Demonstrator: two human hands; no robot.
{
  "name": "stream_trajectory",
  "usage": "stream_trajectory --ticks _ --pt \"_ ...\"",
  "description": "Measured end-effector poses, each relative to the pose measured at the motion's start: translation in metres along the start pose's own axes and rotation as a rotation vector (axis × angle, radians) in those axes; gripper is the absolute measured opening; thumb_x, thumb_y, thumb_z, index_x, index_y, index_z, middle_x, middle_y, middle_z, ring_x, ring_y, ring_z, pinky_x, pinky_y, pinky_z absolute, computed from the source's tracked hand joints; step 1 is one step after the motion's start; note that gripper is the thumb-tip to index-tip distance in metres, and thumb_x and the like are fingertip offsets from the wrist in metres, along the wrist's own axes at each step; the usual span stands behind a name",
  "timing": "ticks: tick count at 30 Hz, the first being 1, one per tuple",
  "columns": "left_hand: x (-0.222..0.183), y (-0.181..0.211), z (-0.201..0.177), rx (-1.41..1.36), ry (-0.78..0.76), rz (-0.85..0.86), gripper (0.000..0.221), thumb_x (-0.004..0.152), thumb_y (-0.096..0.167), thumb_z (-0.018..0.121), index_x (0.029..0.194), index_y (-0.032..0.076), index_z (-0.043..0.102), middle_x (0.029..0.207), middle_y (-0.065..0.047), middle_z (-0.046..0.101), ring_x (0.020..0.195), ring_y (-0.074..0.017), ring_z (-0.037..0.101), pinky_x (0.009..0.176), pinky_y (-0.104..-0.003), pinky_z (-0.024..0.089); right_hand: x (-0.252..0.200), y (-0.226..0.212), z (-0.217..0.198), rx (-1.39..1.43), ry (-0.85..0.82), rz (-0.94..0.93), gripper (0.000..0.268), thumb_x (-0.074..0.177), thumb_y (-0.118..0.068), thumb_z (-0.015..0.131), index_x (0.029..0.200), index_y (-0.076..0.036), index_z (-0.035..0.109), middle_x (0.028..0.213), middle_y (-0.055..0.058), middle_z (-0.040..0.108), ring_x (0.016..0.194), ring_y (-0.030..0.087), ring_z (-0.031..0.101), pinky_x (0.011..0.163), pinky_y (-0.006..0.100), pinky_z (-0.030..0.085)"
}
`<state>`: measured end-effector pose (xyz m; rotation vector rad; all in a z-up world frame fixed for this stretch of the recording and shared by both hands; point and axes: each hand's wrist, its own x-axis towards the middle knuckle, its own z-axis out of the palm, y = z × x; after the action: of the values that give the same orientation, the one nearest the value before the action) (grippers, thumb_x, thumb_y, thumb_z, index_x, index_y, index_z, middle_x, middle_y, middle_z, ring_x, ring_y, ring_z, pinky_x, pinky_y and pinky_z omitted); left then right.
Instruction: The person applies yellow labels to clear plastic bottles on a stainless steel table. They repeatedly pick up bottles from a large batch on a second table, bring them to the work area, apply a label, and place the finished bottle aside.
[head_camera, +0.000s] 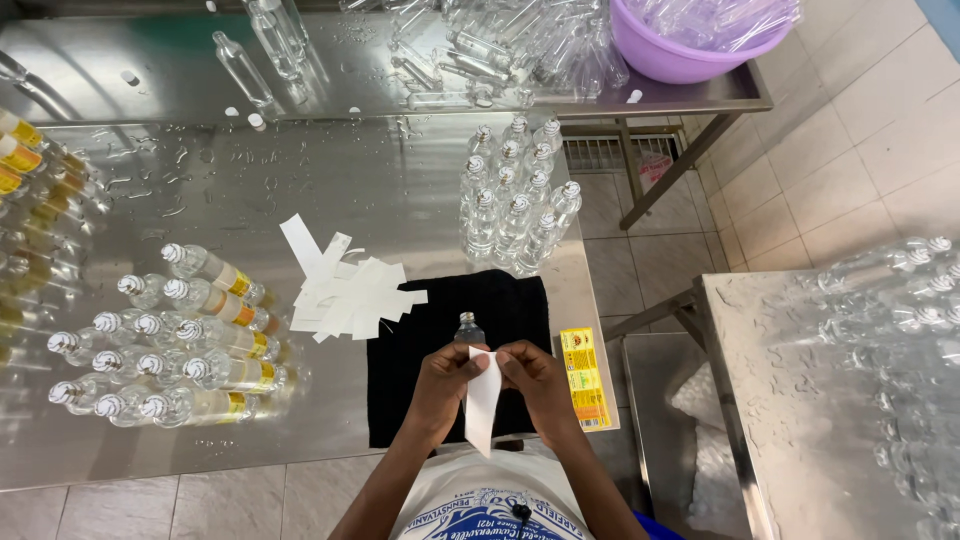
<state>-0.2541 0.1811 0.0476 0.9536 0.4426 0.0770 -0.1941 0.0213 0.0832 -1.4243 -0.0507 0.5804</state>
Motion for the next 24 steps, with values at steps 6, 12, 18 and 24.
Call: stream_trajectory --ticks 6,12,18,24 --pt "-0.007 0.018 0.015 0.014 0.042 -0.04 0.025 0.093 0.014 0.085 0.116 0.004 0.083 0.102 -0.008 0.082 0.091 -0.018 0.075 0.079 -0.03 0.058 0.005 0.012 -0.004 0.029 0.08 -0.058 0.009 0.107 -0.008 0.065 0.105 -0.003 0.073 0.09 0.008 0.071 0.078 0.016 0.068 0.071 0.031 0.059" --pt "-0.014 0.023 0.022 0.037 0.023 0.04 0.024 0.101 0.019 0.084 0.117 0.001 0.083 0.091 -0.006 0.072 0.089 -0.0114 0.066 0.081 -0.032 0.056 0.005 0.009 -0.006 -0.068 0.141 -0.15 0.016 0.11 -0.011 0.068 0.108 0.001 0.078 0.083 0.013 0.076 0.078 0.017 0.075 0.072 0.033 0.065" --pt "-0.01 0.014 0.014 0.094 0.019 0.046 0.027 0.101 0.02 0.085 0.12 0.002 0.082 0.094 -0.008 0.071 0.095 -0.0117 0.062 0.085 -0.035 0.052 -0.013 -0.023 0.006 -0.059 0.064 -0.113 0.014 0.107 -0.011 0.073 0.106 0.0 0.082 0.08 0.008 0.071 0.083 0.012 0.069 0.077 0.031 0.061" --pt "-0.019 0.031 0.02 0.527 0.09 0.393 0.03 0.107 0.032 0.078 0.132 0.019 0.066 0.125 -0.006 0.06 0.117 -0.0274 0.063 0.105 -0.053 0.049 -0.011 -0.013 0.011 0.021 0.098 -0.103 0.019 0.108 -0.015 0.073 0.106 0.002 0.083 0.079 0.007 0.07 0.083 0.012 0.071 0.082 0.034 0.063"
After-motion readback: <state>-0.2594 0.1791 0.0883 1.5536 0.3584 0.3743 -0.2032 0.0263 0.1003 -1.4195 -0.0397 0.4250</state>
